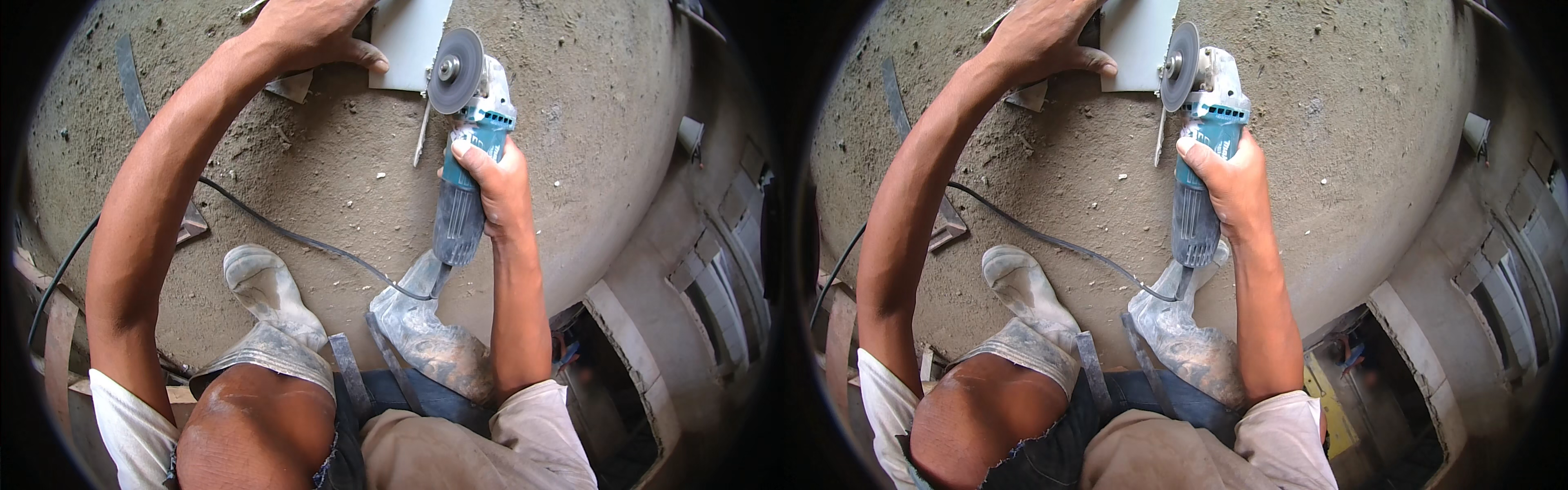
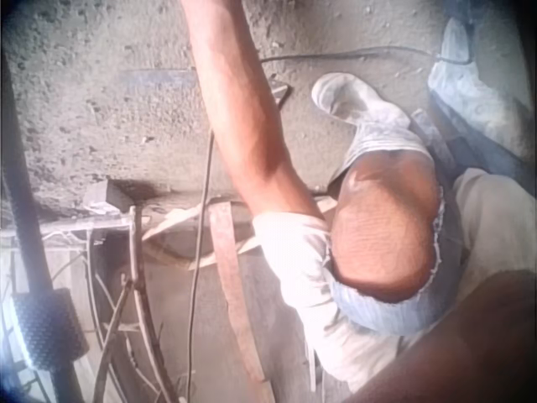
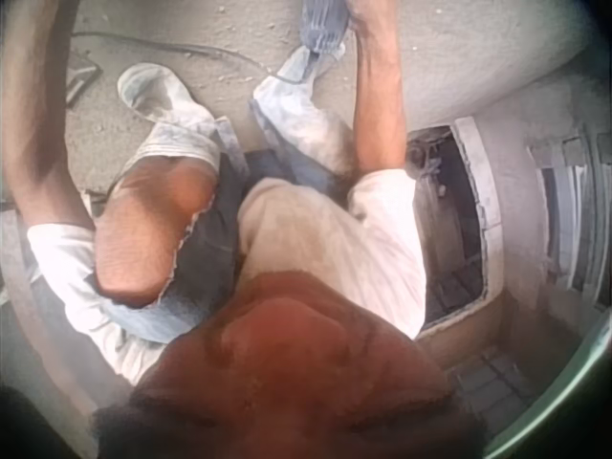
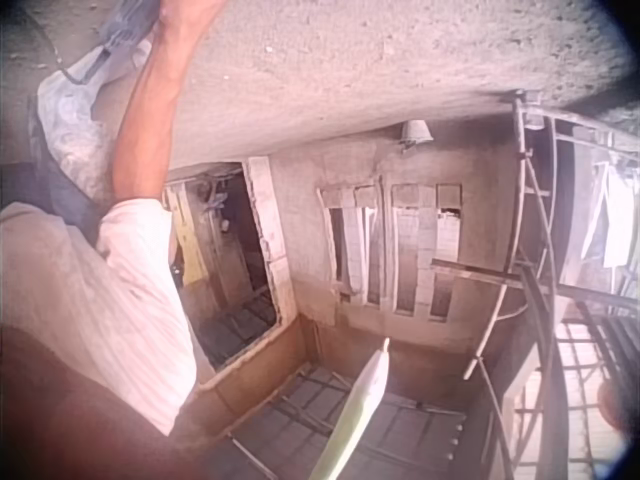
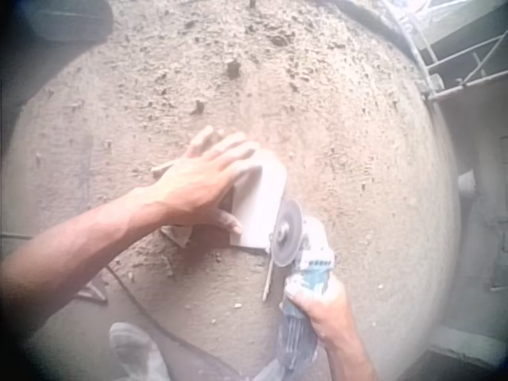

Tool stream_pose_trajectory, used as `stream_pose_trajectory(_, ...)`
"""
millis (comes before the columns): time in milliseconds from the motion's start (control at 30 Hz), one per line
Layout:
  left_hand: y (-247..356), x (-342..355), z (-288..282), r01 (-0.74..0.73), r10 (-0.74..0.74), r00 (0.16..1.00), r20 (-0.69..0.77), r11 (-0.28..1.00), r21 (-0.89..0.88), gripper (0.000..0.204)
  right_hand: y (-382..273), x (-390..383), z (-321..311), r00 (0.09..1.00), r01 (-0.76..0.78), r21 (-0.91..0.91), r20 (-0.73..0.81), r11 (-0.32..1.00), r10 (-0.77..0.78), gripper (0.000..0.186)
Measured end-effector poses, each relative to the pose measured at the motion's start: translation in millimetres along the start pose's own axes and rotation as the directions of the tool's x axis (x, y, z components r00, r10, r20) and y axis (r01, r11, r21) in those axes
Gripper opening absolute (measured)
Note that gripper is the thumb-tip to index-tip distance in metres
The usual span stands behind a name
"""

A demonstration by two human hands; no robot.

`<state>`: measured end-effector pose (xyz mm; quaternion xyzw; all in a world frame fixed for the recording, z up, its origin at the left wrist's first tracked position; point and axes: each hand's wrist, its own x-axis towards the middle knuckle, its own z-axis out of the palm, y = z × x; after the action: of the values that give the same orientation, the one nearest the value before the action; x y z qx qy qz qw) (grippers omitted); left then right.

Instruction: The person uses an angle grinder to cut a white tile into a specific shape. They mark the tile with a pen, cut along the marked lines, and then test the fit against a wall corner.

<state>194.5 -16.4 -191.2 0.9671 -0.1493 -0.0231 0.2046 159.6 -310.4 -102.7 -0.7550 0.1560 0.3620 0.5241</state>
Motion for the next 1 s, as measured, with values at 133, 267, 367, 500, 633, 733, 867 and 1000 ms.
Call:
stream_pose_trajectory(133, -0.8, 1.3, 1.7, -0.005, 0.005, 1.0, 0.006, 1.0, -0.025, 0.112, 4.8, -6.5, 0.4, 1.0, -0.008, -0.024, -0.004, 1.0, 0.008, 0.046)
stream_pose_trajectory(267, 4.4, 2.3, -6.9, -0.001, 0.001, 1.0, 0.019, 0.999, -0.047, 0.111, 10.4, -14.8, 2.3, 0.999, -0.03, -0.032, -0.026, 0.999, 0.029, 0.045)
stream_pose_trajectory(367, 12.0, 0.3, -24.7, 0.031, -0.024, 0.996, 0.083, 0.997, -0.077, 0.111, 15.7, -25.8, 2.7, 0.999, -0.043, -0.045, -0.031, 0.998, 0.041, 0.043)
stream_pose_trajectory(500, 10.3, -0.5, -28.2, 0.046, -0.04, 0.991, 0.125, 0.998, -0.045, 0.114, 25.4, -56.5, -0.3, 0.993, -0.102, 0.071, -0.05, 0.992, 0.106, 0.043)
stream_pose_trajectory(633, 36.3, -36.6, -8.1, 0.168, -0.148, 0.935, -0.323, 0.985, 0.034, 0.104, 30.2, -69.8, -9.8, 0.98, -0.038, 0.222, -0.181, 0.974, 0.08, 0.052)
stream_pose_trajectory(733, 96.6, -92.3, -15.5, 0.096, -0.188, 0.934, -0.304, 0.951, -0.293, 0.071, 19.6, -66.1, -22.7, 0.964, 0.115, 0.217, -0.26, 0.969, -0.056, 0.059)
stream_pose_trajectory(867, 191.9, -128.0, -18.6, 0.632, 0.001, 0.761, 0.648, -0.223, -0.742, 0.069, -11.3, -53.7, -2.0, 0.967, 0.18, 0.264, -0.224, 0.948, -0.121, 0.065)
stream_pose_trajectory(1000, 199.2, -119.7, -40.9, 0.506, -0.016, 0.789, 0.614, -0.549, -0.665, 0.064, -31.1, -43.1, 65.4, 0.911, 0.387, 0.221, -0.246, 0.895, -0.333, 0.071)
